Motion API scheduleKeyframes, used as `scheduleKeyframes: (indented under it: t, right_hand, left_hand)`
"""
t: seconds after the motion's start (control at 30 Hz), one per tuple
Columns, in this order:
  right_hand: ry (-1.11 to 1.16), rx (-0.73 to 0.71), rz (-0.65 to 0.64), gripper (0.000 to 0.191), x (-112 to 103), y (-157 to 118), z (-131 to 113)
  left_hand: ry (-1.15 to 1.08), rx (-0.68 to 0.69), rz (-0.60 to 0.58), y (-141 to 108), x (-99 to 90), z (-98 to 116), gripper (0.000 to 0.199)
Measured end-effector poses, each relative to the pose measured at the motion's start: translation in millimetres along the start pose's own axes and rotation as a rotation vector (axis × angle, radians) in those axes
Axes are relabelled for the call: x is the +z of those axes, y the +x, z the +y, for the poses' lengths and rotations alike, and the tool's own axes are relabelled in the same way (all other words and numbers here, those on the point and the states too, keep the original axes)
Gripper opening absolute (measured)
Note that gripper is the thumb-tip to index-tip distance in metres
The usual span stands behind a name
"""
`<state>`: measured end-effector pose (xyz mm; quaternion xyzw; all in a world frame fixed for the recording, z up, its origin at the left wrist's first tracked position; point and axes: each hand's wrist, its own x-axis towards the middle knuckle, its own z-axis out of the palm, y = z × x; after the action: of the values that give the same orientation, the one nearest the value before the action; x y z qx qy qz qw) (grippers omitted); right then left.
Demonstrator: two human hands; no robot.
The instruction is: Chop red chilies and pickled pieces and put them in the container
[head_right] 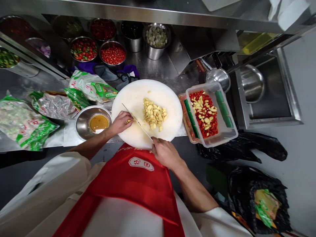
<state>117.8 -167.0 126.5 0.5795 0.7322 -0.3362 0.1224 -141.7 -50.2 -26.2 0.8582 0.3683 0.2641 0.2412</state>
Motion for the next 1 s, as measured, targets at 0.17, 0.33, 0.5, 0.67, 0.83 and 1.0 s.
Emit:
scheduleKeyframes:
  t: [0.17, 0.33, 0.5, 0.67, 0.83, 1.0]
  right_hand:
    - [-0.061, -0.014, -0.049, 0.024, -3.1, 5.1, -5.8]
    - [-0.067, 0.041, -0.071, 0.024, 3.2, 36.1, -12.0]
    - [-0.046, -0.001, -0.078, 0.023, -2.7, 34.2, -11.5]
    - [-0.06, 0.04, -0.096, 0.024, -5.6, 44.0, -14.9]
    - [-0.044, 0.026, -0.11, 0.023, -5.3, 45.9, -15.3]
    - [-0.06, 0.033, -0.091, 0.026, -8.9, 46.6, -15.3]
  left_hand:
    - [0.004, -0.015, -0.044, 0.5, 0.1, -2.3, 0.009]
    - [-0.015, -0.018, -0.041, 0.9, -0.1, -0.7, 0.011]
    - [-0.018, -0.026, -0.018, -1.4, 2.7, -1.8, 0.01]
    - [-0.024, -0.014, -0.011, -2.9, 4.1, -2.7, 0.012]
    - [-0.019, -0.027, 0.003, -3.0, 4.2, -1.6, 0.013]
    - [-0.038, -0.048, -0.001, -4.0, 4.6, -1.3, 0.014]
